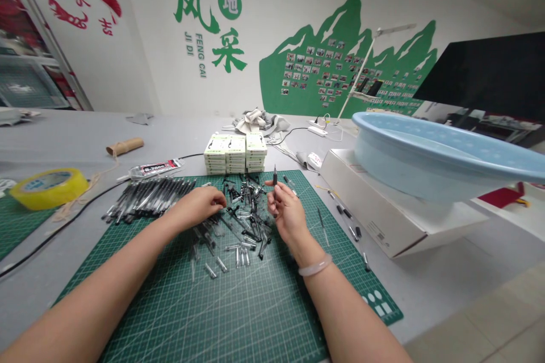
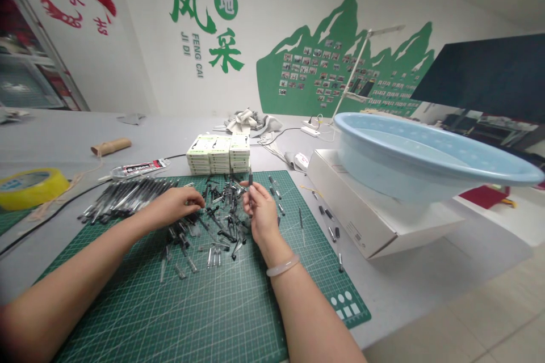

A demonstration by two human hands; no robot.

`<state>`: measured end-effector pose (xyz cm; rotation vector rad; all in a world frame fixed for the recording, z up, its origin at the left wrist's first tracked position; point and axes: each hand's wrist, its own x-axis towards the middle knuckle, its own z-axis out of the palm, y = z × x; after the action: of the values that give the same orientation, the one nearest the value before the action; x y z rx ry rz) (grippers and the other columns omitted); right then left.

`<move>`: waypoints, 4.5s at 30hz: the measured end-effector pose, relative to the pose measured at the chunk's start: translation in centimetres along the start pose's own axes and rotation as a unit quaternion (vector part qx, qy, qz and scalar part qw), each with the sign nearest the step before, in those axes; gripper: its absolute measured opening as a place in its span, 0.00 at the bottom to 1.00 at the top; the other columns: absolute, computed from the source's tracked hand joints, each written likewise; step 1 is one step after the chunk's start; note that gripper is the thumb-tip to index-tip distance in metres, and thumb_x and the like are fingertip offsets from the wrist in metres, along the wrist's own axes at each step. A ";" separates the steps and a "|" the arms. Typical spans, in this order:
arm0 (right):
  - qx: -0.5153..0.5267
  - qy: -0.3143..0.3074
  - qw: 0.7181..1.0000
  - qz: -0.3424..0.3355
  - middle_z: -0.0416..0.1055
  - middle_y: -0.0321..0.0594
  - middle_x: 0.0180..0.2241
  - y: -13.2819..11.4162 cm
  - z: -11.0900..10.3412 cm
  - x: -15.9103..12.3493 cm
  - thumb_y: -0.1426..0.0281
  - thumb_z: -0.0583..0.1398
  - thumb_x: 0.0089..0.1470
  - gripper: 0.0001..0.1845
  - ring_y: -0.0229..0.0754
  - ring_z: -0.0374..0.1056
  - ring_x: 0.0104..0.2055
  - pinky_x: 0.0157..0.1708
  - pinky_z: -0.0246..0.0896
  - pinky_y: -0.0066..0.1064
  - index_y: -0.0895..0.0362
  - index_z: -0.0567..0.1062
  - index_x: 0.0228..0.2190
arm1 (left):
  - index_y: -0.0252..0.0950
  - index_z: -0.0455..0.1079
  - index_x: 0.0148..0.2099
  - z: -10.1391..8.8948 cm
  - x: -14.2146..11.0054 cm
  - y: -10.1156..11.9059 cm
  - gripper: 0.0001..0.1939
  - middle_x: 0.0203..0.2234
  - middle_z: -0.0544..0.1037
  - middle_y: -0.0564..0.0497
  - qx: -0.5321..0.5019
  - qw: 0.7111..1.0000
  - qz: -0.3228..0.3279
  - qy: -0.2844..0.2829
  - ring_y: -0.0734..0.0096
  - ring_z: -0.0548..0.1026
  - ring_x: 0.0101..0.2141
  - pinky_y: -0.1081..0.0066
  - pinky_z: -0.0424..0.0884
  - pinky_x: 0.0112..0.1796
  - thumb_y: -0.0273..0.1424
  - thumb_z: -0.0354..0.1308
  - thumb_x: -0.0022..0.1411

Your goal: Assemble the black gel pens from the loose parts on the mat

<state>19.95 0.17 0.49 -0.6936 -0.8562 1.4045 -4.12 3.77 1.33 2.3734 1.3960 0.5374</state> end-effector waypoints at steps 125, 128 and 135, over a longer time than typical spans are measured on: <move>-0.097 -0.163 0.978 0.085 0.62 0.30 0.18 2.4 2.0 -1.7 0.57 0.60 0.52 0.17 0.28 0.51 0.16 0.17 0.38 0.23 0.60 0.75 0.31 | 0.36 0.70 0.32 0.5 -0.3 5.1 0.14 0.27 0.71 0.54 -0.509 0.851 -0.104 0.079 0.72 0.70 0.29 0.73 0.66 0.30 0.39 0.67 0.48; -0.112 -0.160 0.977 0.080 0.63 0.30 0.18 2.6 1.9 -1.6 0.58 0.60 0.53 0.17 0.28 0.52 0.16 0.17 0.38 0.23 0.60 0.75 0.30 | 0.37 0.70 0.34 0.5 -0.3 5.1 0.14 0.27 0.71 0.55 -0.513 0.847 -0.113 0.089 0.72 0.70 0.29 0.74 0.65 0.28 0.39 0.67 0.48; -0.104 -0.172 0.976 0.083 0.63 0.31 0.19 2.5 2.0 -1.8 0.59 0.59 0.54 0.17 0.27 0.51 0.16 0.16 0.37 0.23 0.61 0.76 0.31 | 0.35 0.76 0.35 0.4 -0.2 4.0 0.12 0.32 0.75 0.49 -0.526 0.841 -0.101 0.079 0.70 0.71 0.34 0.73 0.67 0.35 0.36 0.67 0.49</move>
<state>16.96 -1.59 -0.67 -0.7030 -1.2535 1.6291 -0.98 1.66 2.80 1.2934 0.9671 1.0987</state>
